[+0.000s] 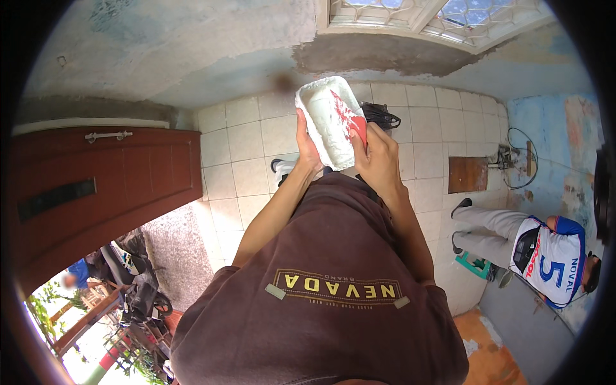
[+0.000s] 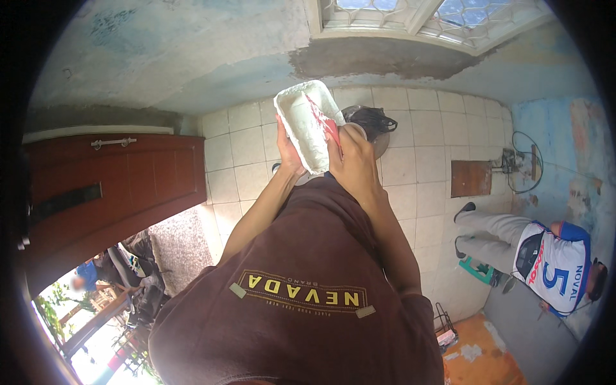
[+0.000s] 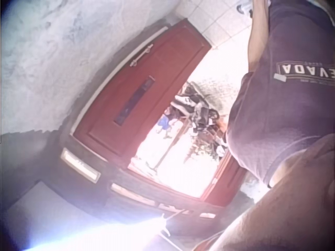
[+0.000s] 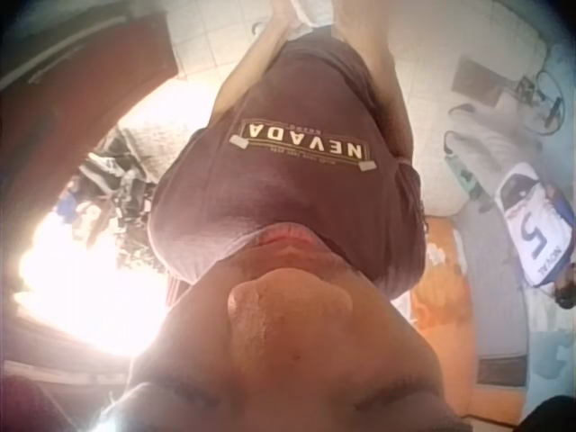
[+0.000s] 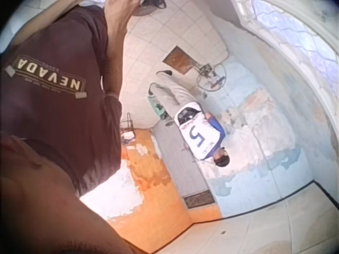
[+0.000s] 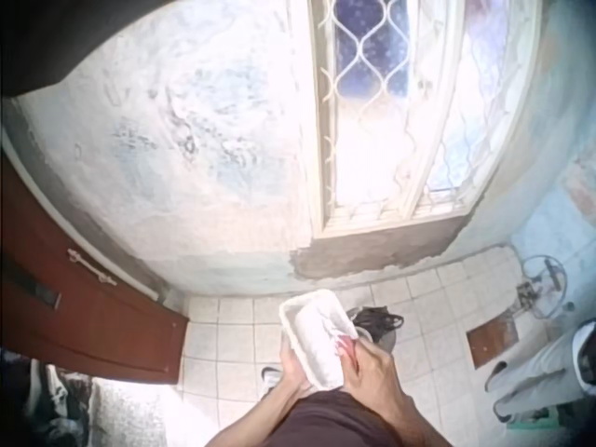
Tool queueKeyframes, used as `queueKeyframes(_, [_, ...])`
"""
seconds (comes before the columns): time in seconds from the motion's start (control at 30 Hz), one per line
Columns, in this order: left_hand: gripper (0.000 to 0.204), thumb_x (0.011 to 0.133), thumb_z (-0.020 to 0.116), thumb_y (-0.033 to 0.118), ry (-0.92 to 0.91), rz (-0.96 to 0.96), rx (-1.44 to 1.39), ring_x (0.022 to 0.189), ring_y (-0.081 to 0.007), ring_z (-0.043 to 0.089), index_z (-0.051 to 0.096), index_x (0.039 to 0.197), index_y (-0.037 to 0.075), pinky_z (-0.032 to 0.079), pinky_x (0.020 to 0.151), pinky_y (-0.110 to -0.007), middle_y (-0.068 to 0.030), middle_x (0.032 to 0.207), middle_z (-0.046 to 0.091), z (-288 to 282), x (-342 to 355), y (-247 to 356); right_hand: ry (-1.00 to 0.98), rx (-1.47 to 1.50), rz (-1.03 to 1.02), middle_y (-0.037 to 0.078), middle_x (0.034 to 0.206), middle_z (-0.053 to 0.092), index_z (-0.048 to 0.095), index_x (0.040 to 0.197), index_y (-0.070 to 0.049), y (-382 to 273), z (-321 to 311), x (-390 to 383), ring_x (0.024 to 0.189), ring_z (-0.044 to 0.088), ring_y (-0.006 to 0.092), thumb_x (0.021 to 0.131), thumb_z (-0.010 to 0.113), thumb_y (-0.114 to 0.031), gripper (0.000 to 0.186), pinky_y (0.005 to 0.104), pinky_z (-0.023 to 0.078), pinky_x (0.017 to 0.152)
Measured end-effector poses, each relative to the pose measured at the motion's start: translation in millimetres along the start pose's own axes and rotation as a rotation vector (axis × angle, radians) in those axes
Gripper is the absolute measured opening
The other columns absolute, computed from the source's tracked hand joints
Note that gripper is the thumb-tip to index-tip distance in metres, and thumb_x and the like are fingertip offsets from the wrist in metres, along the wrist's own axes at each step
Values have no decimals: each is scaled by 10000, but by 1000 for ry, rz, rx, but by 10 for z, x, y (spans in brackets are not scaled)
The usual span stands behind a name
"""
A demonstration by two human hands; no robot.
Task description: The person applies a white substance from a container to a wall using a putty knife, then uses the knife to scrape and level the substance on the wall surface.
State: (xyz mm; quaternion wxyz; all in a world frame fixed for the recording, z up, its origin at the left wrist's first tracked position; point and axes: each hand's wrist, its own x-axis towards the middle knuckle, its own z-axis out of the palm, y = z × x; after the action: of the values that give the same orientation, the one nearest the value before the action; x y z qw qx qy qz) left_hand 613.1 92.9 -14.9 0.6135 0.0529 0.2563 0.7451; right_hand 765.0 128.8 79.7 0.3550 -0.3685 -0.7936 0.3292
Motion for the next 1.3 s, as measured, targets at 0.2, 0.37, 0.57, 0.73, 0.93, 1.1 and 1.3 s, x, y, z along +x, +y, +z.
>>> queueKeyframes(0.2, [842,1063,331,744,-92,4,-92,1345,-297,603,428,1597,100,513,1125,-479,-133,1507,581,-54,50,-24,-55,-5,30,246,858,633,628,914,69,28,67,-38,754,630,466,972,667,-22,114,512,486,655])
queueKeyframes(0.37, [851,1066,322,741,6,59,-1,1363,-311,588,401,1611,92,486,1155,-482,-148,1528,561,-38,22,-141,-21,-13,238,249,857,672,654,899,67,144,168,-56,772,657,458,967,671,-49,135,510,488,663])
queueKeyframes(0.57, [851,1072,298,737,71,96,52,1379,-323,578,380,1621,92,468,1176,-482,-161,1541,548,-57,13,-191,5,-6,111,218,796,632,644,871,57,88,58,42,708,626,431,941,710,-26,127,489,487,674])
queueKeyframes(0.73, [834,1078,291,727,-45,76,-29,1370,-311,585,393,1613,96,476,1169,-475,-147,1530,561,-171,20,-214,39,6,-101,208,810,617,636,873,55,-18,-64,169,703,613,420,967,701,-22,138,471,483,659])
queueKeyframes(0.93, [833,1073,308,731,-8,59,-67,1355,-302,597,406,1609,100,498,1146,-471,-137,1522,573,-113,70,-204,23,-18,-102,234,819,616,632,861,79,416,267,63,735,625,445,962,689,-23,155,500,485,665])
queueKeyframes(1.1, [845,1064,316,745,-10,73,-65,1360,-302,595,411,1611,109,500,1149,-470,-128,1527,571,-87,19,-157,-42,-82,-3,281,793,610,610,787,111,326,238,11,744,632,464,946,693,-51,242,531,480,675])
queueKeyframes(1.3, [863,1055,313,760,-43,33,-32,1371,-295,591,408,1613,109,491,1164,-464,-134,1539,562,-121,-62,-101,-193,-100,151,282,796,601,599,826,103,-198,-191,202,735,646,468,970,673,-61,230,511,492,666])
